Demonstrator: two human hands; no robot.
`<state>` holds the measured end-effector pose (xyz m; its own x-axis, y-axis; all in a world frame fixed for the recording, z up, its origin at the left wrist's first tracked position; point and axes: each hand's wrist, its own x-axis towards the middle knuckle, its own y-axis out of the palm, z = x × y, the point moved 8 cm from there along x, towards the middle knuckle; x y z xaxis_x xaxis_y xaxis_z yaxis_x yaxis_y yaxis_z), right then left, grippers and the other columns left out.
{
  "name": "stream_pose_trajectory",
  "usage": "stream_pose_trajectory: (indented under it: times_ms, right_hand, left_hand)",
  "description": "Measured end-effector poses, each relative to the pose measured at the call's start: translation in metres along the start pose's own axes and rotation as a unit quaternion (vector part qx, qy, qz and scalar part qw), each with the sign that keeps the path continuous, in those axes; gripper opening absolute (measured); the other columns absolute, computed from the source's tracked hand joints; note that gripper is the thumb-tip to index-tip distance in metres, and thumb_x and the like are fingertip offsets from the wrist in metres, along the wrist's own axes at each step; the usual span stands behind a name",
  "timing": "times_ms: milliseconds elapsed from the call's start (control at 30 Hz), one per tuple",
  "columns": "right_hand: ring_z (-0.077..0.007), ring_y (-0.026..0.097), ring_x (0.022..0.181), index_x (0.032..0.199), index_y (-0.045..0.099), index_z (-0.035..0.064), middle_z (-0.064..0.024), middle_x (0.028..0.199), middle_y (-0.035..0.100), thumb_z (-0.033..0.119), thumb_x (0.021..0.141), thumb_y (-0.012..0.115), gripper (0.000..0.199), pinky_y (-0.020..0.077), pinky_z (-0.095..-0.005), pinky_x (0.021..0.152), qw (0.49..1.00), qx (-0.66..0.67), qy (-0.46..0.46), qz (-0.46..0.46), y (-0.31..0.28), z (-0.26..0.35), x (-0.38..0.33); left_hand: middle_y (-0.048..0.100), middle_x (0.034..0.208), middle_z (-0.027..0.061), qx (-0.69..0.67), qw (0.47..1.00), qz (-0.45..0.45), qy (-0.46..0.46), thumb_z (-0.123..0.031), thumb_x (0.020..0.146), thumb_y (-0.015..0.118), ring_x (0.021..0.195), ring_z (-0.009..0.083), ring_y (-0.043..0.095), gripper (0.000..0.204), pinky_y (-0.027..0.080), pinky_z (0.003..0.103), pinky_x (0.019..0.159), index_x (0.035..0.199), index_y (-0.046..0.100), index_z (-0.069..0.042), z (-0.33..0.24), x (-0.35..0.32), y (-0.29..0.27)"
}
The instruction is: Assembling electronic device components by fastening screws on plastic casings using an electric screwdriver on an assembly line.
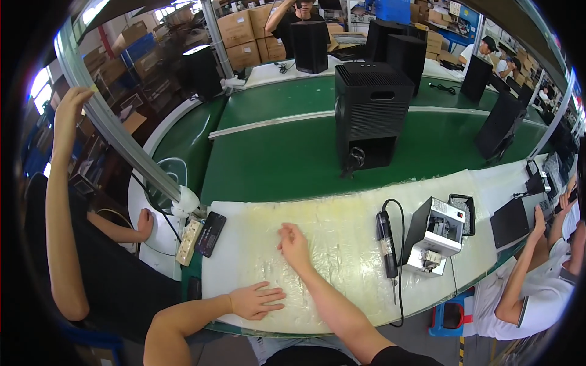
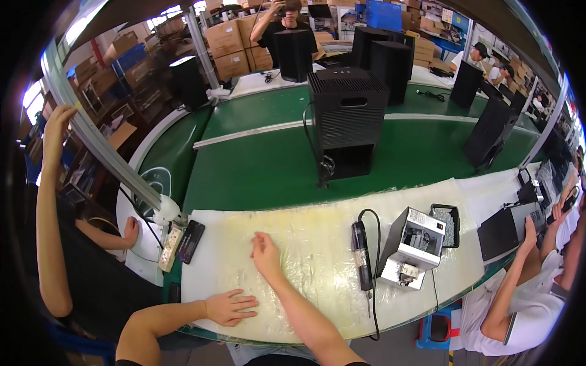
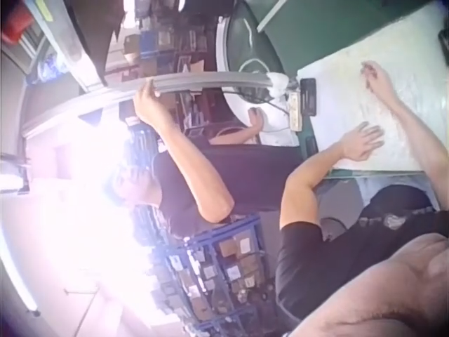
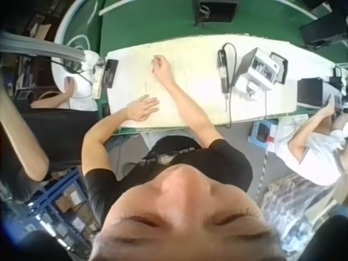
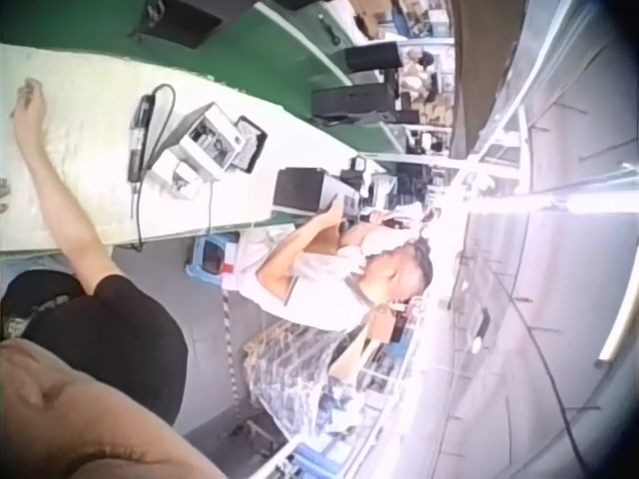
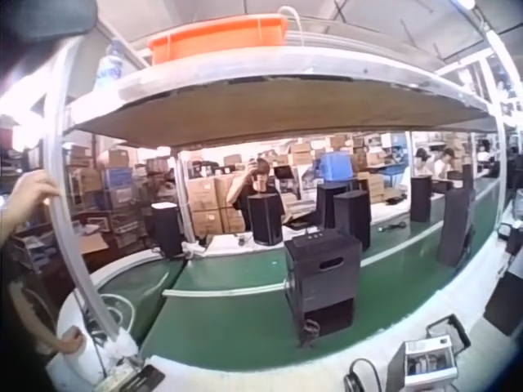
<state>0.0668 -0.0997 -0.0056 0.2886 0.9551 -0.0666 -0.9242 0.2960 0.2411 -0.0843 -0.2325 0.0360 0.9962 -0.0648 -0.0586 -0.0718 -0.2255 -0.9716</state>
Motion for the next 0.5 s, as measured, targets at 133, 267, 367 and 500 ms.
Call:
stream_pose_trajectory:
  times_ms: [133, 267, 367, 500]
  right_hand:
    - [-0.0121, 0.057, 0.066, 0.136, 0.033, 0.0064, -0.0084, 0.113, 0.054, 0.006, 0.094, 0.045, 0.043, 0.0452, -0.0256, 0.053, 0.972, 0.121, -0.051, -0.197, -0.055, 0.039, 0.023]
    - [-0.0153, 0.059, 0.075, 0.146, 0.017, 0.007, -0.0145, 0.132, 0.043, 0.001, 0.092, 0.04, 0.059, 0.0488, -0.028, 0.063, 0.923, 0.131, -0.136, -0.336, -0.119, 0.118, 0.044]
    - [-0.0158, 0.061, 0.075, 0.146, 0.019, 0.0053, -0.0169, 0.131, 0.048, 0.002, 0.092, 0.039, 0.058, 0.05, -0.0287, 0.065, 0.905, 0.104, -0.187, -0.367, -0.146, 0.154, 0.065]
    - [-0.0155, 0.062, 0.064, 0.135, 0.041, -0.0005, -0.0173, 0.109, 0.062, 0.003, 0.093, 0.041, 0.042, 0.0502, -0.0282, 0.058, 0.965, -0.014, -0.142, -0.218, -0.119, 0.143, 0.081]
  left_hand:
    - [0.038, 0.146, 0.0109, -0.013, 1.0, 0.007, -0.005, -0.024, 0.086, 0.05, 0.134, 0.0246, 0.037, 0.05, 0.031, 0.048, 0.106, 0.134, 0.046, -0.015, 0.002, -0.003, 0.004]
    - [0.038, 0.146, 0.0111, -0.004, 1.0, 0.011, -0.002, -0.024, 0.086, 0.05, 0.134, 0.0246, 0.037, 0.049, 0.031, 0.048, 0.106, 0.134, 0.047, -0.015, 0.0, -0.001, -0.002]
    - [0.038, 0.146, 0.0116, -0.003, 1.0, 0.012, -0.001, -0.024, 0.085, 0.05, 0.134, 0.0248, 0.037, 0.049, 0.031, 0.048, 0.106, 0.134, 0.047, -0.015, 0.0, -0.001, 0.001]
    - [0.037, 0.146, 0.0121, 0.0, 1.0, 0.006, -0.001, -0.024, 0.085, 0.049, 0.134, 0.0253, 0.036, 0.05, 0.032, 0.048, 0.105, 0.134, 0.046, -0.014, -0.001, -0.005, 0.002]
